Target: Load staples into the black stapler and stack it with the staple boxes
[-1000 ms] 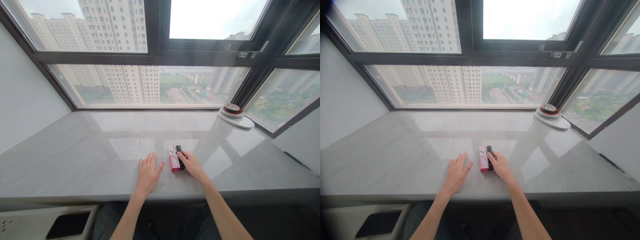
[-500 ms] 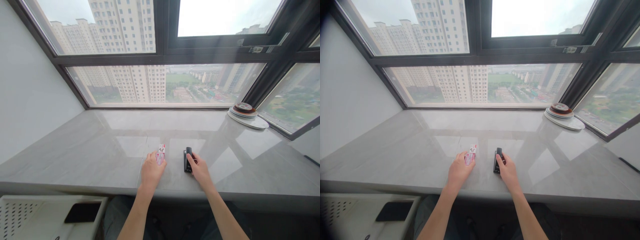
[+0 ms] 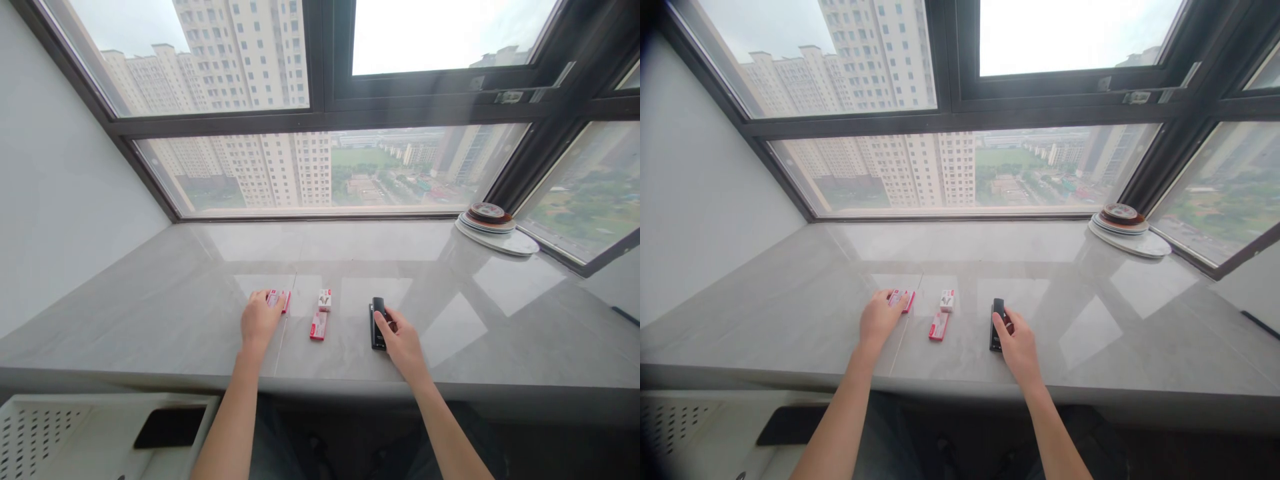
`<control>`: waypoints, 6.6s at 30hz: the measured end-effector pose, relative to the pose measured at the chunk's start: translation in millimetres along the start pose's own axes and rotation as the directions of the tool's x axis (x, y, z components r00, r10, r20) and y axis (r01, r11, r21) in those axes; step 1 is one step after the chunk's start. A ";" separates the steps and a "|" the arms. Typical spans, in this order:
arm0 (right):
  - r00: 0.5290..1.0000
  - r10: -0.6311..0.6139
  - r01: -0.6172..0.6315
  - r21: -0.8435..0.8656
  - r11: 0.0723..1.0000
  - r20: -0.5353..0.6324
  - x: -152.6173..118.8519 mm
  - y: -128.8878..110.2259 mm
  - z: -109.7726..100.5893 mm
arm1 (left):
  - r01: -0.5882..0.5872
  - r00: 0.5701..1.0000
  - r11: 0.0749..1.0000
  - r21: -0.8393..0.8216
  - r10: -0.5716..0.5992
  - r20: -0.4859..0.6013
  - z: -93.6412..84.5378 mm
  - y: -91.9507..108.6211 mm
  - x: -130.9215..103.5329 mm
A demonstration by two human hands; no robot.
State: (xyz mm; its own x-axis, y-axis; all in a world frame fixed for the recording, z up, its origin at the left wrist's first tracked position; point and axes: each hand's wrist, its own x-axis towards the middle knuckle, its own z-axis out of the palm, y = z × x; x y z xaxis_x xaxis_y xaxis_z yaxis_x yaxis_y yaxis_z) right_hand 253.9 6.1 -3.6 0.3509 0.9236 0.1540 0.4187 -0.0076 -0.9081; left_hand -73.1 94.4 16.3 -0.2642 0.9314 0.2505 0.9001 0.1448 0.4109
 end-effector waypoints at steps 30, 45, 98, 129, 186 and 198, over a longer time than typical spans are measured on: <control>0.911 -0.288 0.367 -0.259 0.894 0.295 2.9 -27.9 7.7 | -0.613 0.703 0.724 -0.317 0.683 0.200 8.3 82.3 -119.0; 0.951 0.306 -0.292 0.492 0.820 0.054 17.6 11.8 -30.4 | -0.530 0.746 0.773 -0.348 0.620 0.243 4.1 56.4 -102.5; 0.853 -0.077 0.286 -0.339 0.896 0.516 -11.0 -35.4 -17.7 | -0.383 0.810 0.774 -0.504 0.544 0.220 2.8 45.1 -101.5; 0.723 -0.244 0.324 -0.005 0.946 0.646 74.7 -39.8 5.1 | -0.418 0.887 0.873 -0.252 0.452 0.093 17.6 100.7 -130.3; 0.908 -0.072 0.193 -0.260 0.946 0.414 40.4 -18.5 -13.1 | -0.458 0.887 0.889 -0.018 0.459 0.060 37.0 -16.3 -17.7; 0.934 -0.053 0.151 -0.255 0.955 0.353 33.6 -20.1 -10.9 | -0.458 0.888 0.886 -0.077 0.460 0.007 55.8 -0.4 -19.2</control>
State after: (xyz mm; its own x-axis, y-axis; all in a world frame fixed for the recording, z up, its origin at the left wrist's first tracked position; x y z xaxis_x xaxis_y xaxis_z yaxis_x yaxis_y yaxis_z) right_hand 266.4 33.1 24.1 0.0099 0.9984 0.0551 0.6661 0.0345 -0.7451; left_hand -49.0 95.1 -37.6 0.1815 0.8958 0.4057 0.8913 -0.3241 0.3169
